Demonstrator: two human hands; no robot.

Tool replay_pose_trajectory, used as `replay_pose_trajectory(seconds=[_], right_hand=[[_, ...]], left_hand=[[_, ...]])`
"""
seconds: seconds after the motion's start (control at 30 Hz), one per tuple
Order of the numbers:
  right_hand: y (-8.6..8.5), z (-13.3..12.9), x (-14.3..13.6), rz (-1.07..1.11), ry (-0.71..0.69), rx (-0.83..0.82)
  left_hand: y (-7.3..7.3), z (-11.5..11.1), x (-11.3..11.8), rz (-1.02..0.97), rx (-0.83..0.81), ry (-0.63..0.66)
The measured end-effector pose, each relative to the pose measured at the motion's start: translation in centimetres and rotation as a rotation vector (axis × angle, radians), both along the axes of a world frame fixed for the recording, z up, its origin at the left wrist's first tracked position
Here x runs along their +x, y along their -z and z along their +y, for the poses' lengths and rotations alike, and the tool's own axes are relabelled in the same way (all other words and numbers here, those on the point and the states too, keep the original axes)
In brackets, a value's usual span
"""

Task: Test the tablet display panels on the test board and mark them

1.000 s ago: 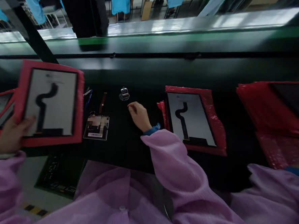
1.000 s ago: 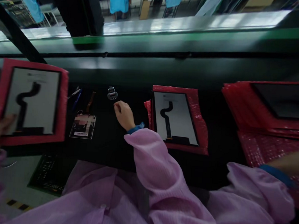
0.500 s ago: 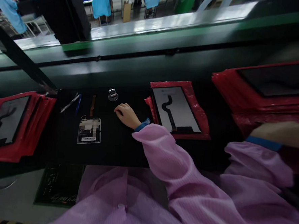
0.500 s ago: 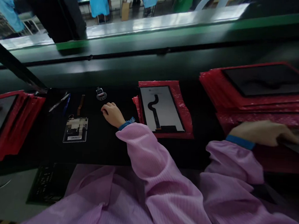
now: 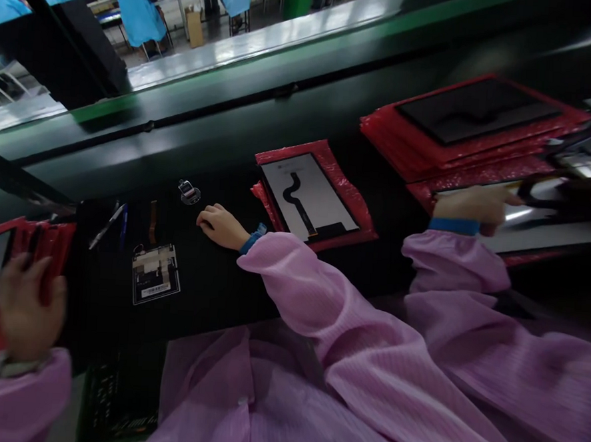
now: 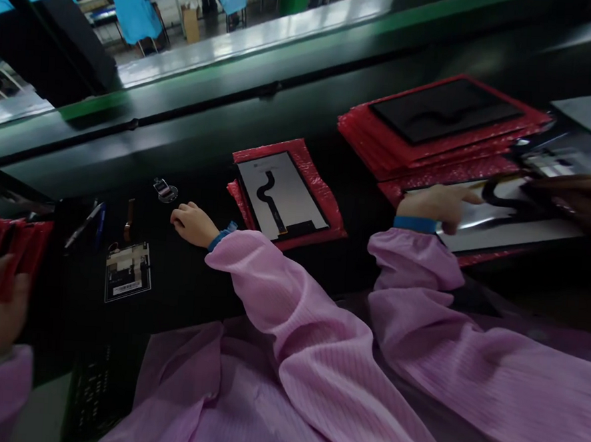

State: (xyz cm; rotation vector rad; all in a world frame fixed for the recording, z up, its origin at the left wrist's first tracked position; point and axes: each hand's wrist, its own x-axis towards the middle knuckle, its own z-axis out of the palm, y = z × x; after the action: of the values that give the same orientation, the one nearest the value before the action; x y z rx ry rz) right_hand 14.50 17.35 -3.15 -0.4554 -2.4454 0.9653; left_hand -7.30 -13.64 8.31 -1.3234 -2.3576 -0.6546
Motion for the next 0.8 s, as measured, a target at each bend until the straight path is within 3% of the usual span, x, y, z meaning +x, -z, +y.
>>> replay_pose_trajectory(seconds=[0.07, 0.13, 0.2, 0.3, 0.43, 0.63, 0.8], right_hand=[[0.0, 0.1, 0.0, 0.005, -0.002, -0.003], [0.1, 0.1, -0.1, 0.007, 0.0, -0.004], [0.3, 0.2, -0.1, 0.01, 0.005, -0.005], [0.3, 0.4, 0.1, 0.017, 0.001, -0.005], [0.2, 1.3, 1.0, 0.015, -0.032, -0.015], [-0.4, 1.9, 3.0, -0.027, 0.029, 0.004], [-0.8, 0.4, 6.5, -0.061, 0.058, 0.026]], left_hand=[[2.5, 3.4, 3.5, 0.119, -0.089, 0.286], [4.8, 7.4, 8.0, 0.16, -0.34, 0.699], [6.9, 11.5, 12.6, 0.223, -0.572, 0.99], [9.5, 16.9, 17.7, 0.209, -0.596, 1.094], [11.1, 20.8, 19.7, 0.156, -0.601, 1.187], [11.0, 20.7, 19.5, 0.034, -0.574, 1.16], [11.1, 20.6, 19.8, -0.08, -0.568, 1.153]])
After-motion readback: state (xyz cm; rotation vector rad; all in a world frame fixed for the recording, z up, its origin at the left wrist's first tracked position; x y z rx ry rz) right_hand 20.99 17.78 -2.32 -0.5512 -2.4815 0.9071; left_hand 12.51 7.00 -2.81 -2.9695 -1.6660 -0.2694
